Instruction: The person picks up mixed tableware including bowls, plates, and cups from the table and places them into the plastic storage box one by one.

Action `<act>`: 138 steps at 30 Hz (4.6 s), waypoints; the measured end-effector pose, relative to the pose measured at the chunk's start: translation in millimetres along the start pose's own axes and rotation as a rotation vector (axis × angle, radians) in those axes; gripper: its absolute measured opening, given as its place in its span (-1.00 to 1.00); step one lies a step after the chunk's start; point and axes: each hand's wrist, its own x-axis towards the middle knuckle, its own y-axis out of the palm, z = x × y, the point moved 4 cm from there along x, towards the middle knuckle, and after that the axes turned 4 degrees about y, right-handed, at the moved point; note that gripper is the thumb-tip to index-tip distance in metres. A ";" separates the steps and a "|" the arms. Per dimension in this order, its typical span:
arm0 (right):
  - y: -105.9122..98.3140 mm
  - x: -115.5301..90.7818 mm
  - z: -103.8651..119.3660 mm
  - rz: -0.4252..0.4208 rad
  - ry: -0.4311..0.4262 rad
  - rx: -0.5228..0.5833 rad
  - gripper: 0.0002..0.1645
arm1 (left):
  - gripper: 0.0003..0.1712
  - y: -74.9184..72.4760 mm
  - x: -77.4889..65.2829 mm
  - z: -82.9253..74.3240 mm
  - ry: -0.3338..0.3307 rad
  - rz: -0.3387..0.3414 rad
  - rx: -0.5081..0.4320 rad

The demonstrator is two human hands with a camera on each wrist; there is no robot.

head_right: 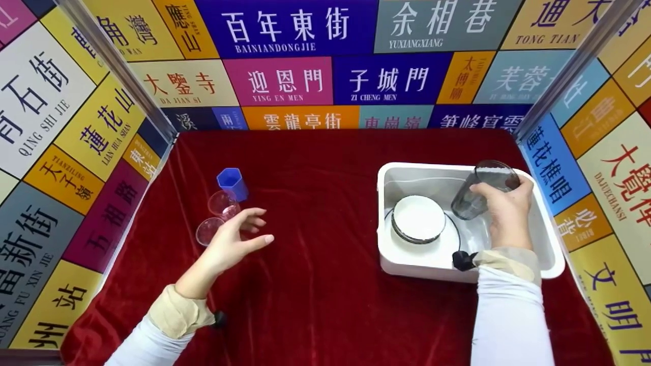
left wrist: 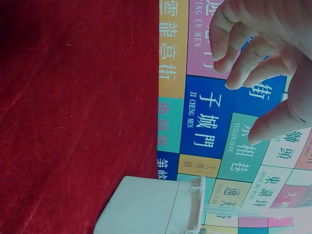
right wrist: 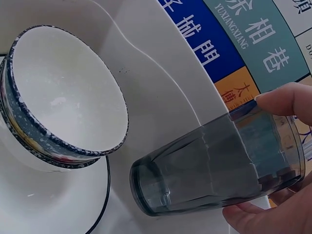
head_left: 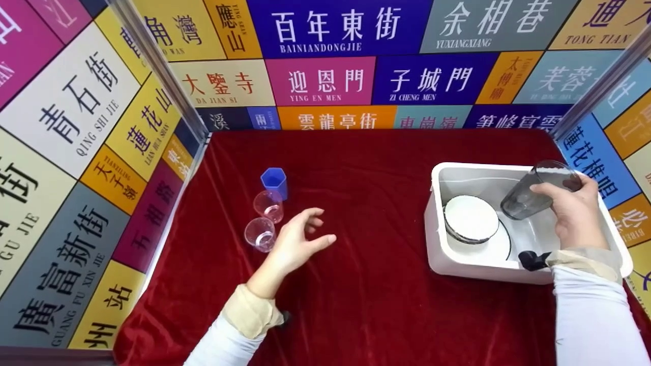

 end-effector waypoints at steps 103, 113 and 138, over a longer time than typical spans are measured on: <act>-14.7 30.2 -40.1 0.068 0.124 -0.642 0.38 | -0.34 -4.9 1.7 4.9 -0.028 -0.035 -0.033; -10.9 25.9 -38.6 0.100 0.076 -0.587 0.48 | -0.34 -9.8 -0.7 3.9 -0.033 -0.043 -0.039; -2.8 9.5 -14.9 0.064 0.066 -0.364 0.49 | -0.15 -39.6 -10.1 22.6 -0.029 -0.162 0.042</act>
